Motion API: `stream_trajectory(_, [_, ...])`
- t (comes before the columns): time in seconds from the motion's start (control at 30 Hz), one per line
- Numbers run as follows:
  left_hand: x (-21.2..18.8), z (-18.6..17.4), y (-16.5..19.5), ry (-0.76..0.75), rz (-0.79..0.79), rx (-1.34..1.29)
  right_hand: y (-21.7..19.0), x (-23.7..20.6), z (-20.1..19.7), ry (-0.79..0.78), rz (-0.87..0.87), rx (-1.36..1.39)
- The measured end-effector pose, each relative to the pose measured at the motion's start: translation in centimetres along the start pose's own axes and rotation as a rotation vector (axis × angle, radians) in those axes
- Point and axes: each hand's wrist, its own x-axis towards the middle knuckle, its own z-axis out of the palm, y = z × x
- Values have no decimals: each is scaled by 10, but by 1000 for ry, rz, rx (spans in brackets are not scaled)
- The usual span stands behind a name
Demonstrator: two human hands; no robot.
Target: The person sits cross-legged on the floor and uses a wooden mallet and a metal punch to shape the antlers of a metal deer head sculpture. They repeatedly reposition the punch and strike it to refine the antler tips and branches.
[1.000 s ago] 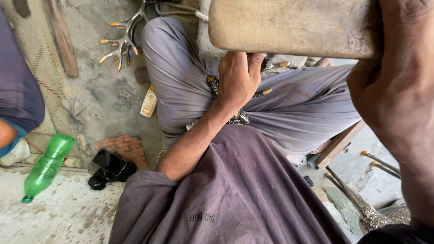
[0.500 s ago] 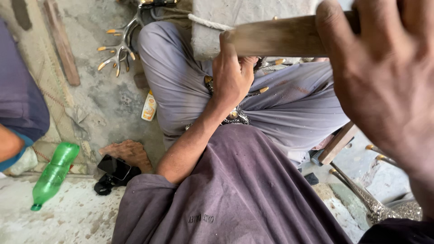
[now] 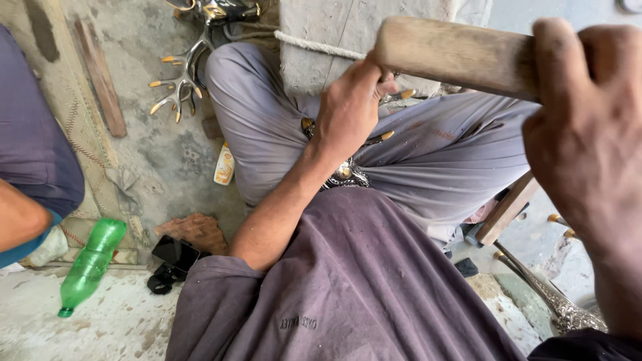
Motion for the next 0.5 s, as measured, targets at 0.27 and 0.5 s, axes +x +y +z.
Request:
stream_trajectory(0.27, [37,-36,6,135,-100,-191,26,-30,-1,162,109,317])
stream_trajectory(0.5, [63,-5,4,66,29,-94,36,-29,-1,245,101,286])
